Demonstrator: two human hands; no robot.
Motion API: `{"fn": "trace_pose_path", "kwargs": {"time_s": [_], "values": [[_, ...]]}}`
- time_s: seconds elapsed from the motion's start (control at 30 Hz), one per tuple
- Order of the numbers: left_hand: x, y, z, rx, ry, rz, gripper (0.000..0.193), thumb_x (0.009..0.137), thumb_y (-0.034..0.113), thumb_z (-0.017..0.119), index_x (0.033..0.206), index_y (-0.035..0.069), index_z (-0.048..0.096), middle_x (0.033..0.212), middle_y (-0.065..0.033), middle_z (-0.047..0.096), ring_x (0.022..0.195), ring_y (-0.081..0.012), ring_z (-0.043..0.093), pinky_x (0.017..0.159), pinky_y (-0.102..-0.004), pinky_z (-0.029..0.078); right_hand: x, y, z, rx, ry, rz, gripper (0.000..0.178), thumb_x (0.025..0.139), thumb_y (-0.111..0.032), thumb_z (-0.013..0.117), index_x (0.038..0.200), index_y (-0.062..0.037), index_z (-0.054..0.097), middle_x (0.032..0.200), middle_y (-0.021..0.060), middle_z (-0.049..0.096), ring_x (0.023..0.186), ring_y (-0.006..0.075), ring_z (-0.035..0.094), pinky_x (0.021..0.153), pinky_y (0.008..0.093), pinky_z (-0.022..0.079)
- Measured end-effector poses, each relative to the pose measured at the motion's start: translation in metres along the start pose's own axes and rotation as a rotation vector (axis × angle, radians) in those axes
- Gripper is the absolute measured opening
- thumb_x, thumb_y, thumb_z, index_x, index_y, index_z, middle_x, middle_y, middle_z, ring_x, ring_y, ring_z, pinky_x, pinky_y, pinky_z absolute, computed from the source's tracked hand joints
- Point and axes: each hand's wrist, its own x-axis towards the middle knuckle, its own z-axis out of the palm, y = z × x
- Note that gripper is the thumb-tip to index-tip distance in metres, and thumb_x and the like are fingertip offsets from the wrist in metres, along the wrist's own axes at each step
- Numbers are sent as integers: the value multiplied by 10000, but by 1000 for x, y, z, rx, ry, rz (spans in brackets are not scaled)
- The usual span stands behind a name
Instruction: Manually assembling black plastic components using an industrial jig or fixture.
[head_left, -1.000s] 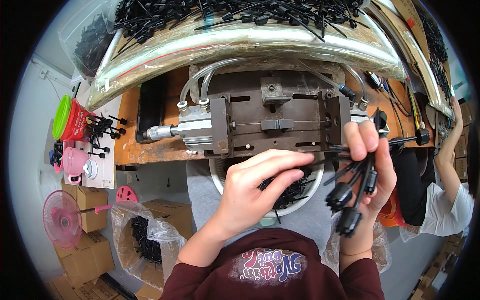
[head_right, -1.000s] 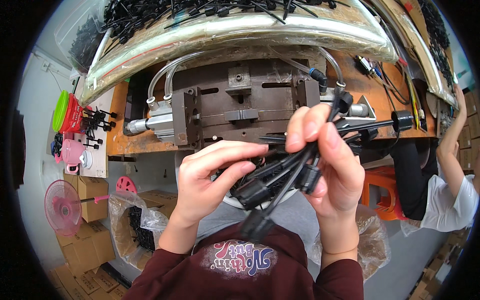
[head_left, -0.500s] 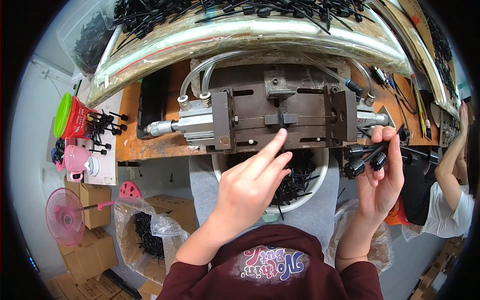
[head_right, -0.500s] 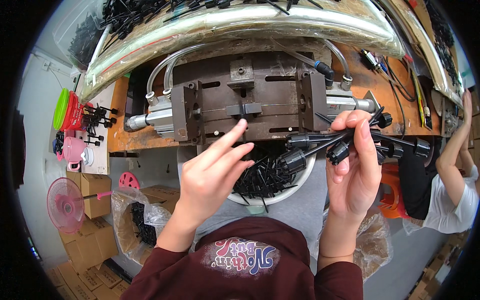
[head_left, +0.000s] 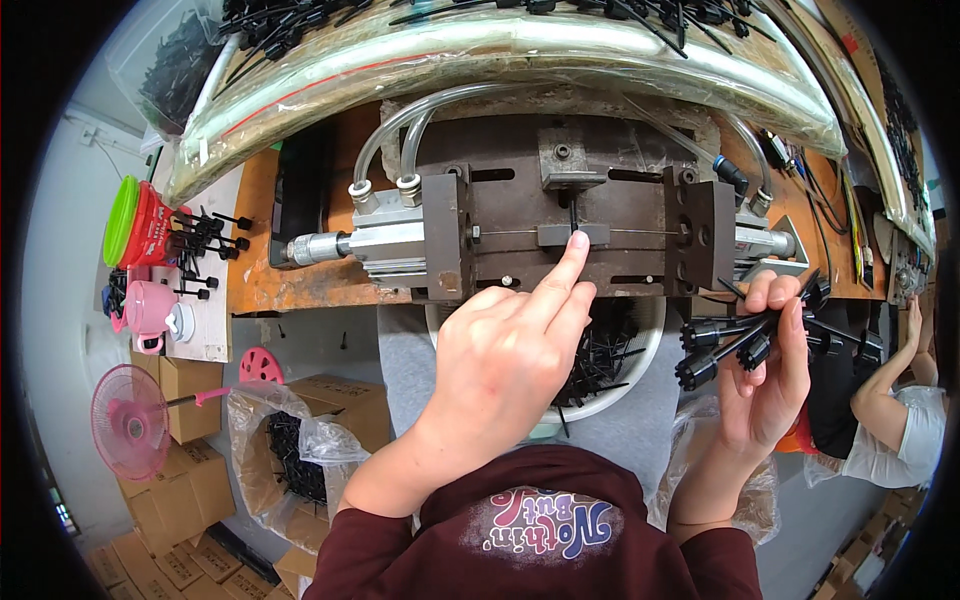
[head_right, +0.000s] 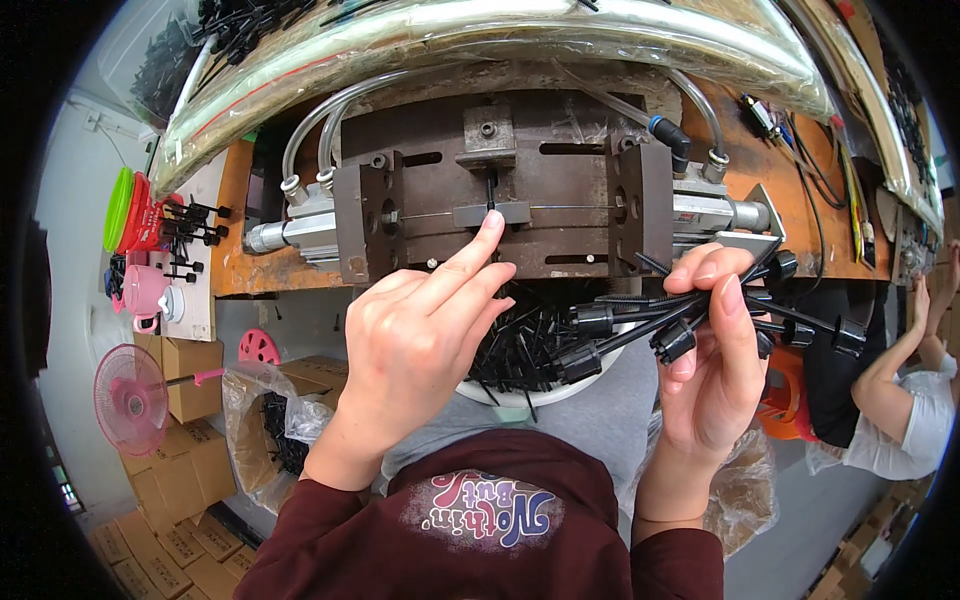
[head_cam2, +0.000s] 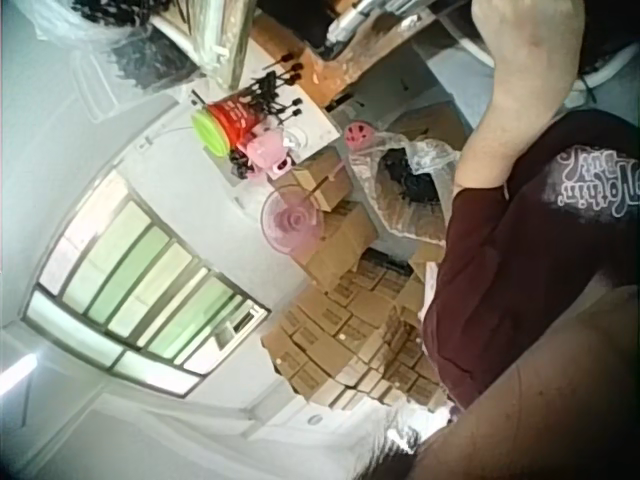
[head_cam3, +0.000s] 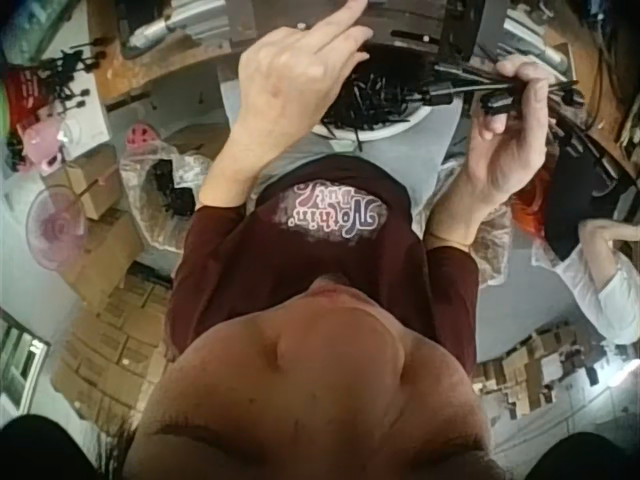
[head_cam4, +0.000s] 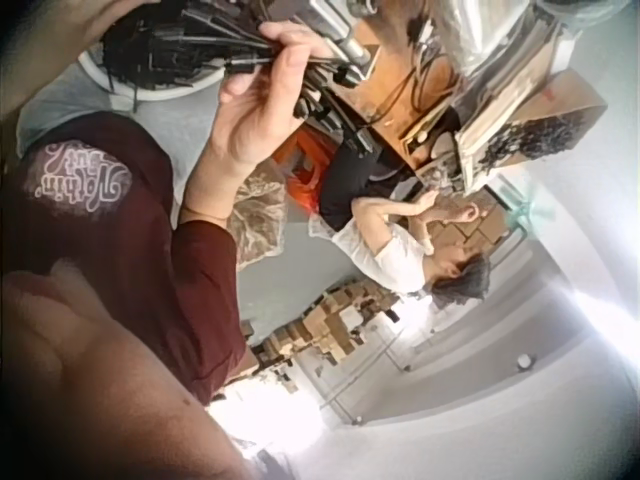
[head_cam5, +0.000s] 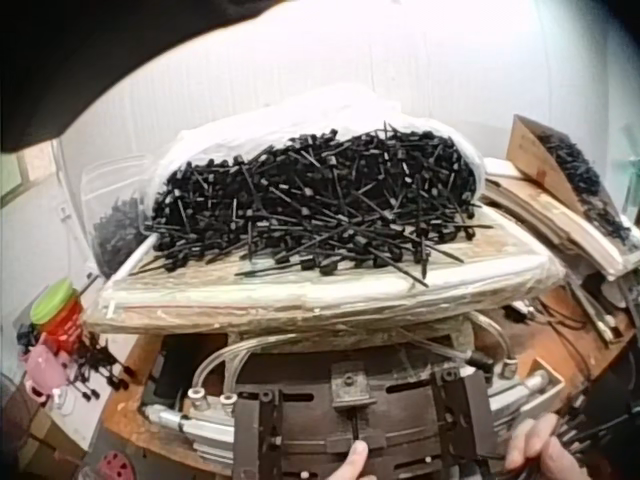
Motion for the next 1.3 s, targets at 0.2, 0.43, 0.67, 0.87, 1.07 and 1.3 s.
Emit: {"fn": "trace_pose_path", "kwargs": {"time_s": [0.2, 0.43, 0.67, 0.87, 1.07, 1.3], "values": [[4, 2, -2, -28, -25, -21, 237, 693, 113, 790, 908, 50, 712, 1198, -84, 682, 595, -174, 626, 575, -263, 495, 0, 2, 2, -45, 47, 11, 161, 984, -136, 530, 1003, 22, 550, 965, 159, 591, 495, 55, 502, 388, 157, 388], [4, 7, -12, -328, -28, -107, 378, 650, 62, 817, 1012, 29, 712, 1158, -124, 695, 656, -158, 670, 617, -256, 516, -4, 2, 8, -146, 69, 21, 154, 943, -110, 581, 975, 41, 578, 945, 192, 643, 488, 85, 525, 410, 193, 413], [-2, 18, -38, -610, 35, 133, 370, 631, 121, 848, 988, 64, 764, 969, -91, 714, 742, -179, 679, 624, -286, 521, -11, 8, 19, -231, 26, 141, 182, 908, -117, 631, 990, 42, 598, 896, 176, 670, 469, 86, 528, 407, 200, 421], [-12, 21, -50, -598, 83, -67, 376, 590, 99, 871, 950, 56, 769, 900, -64, 685, 741, -171, 654, 610, -268, 511, -6, 4, 11, -204, 172, 5, 200, 956, -108, 565, 1085, 43, 587, 906, 168, 681, 478, 74, 525, 415, 181, 414], [-12, 1, -1, -272, 81, -52, 278, 690, 60, 801, 949, 15, 712, 1205, -156, 659, 734, -172, 675, 653, -283, 534, -10, 9, 10, -216, 62, -20, 152, 964, -135, 570, 975, 13, 538, 941, 189, 636, 482, 89, 517, 412, 182, 415], [0, 1, 0, -15, 7, -10, 246, 705, 148, 794, 914, 47, 715, 1170, -93, 691, 634, -163, 643, 556, -254, 472, -10, 7, 11, -307, 61, 4, 182, 936, -146, 616, 951, 14, 531, 919, 201, 636, 468, 90, 504, 401, 188, 419]]}}
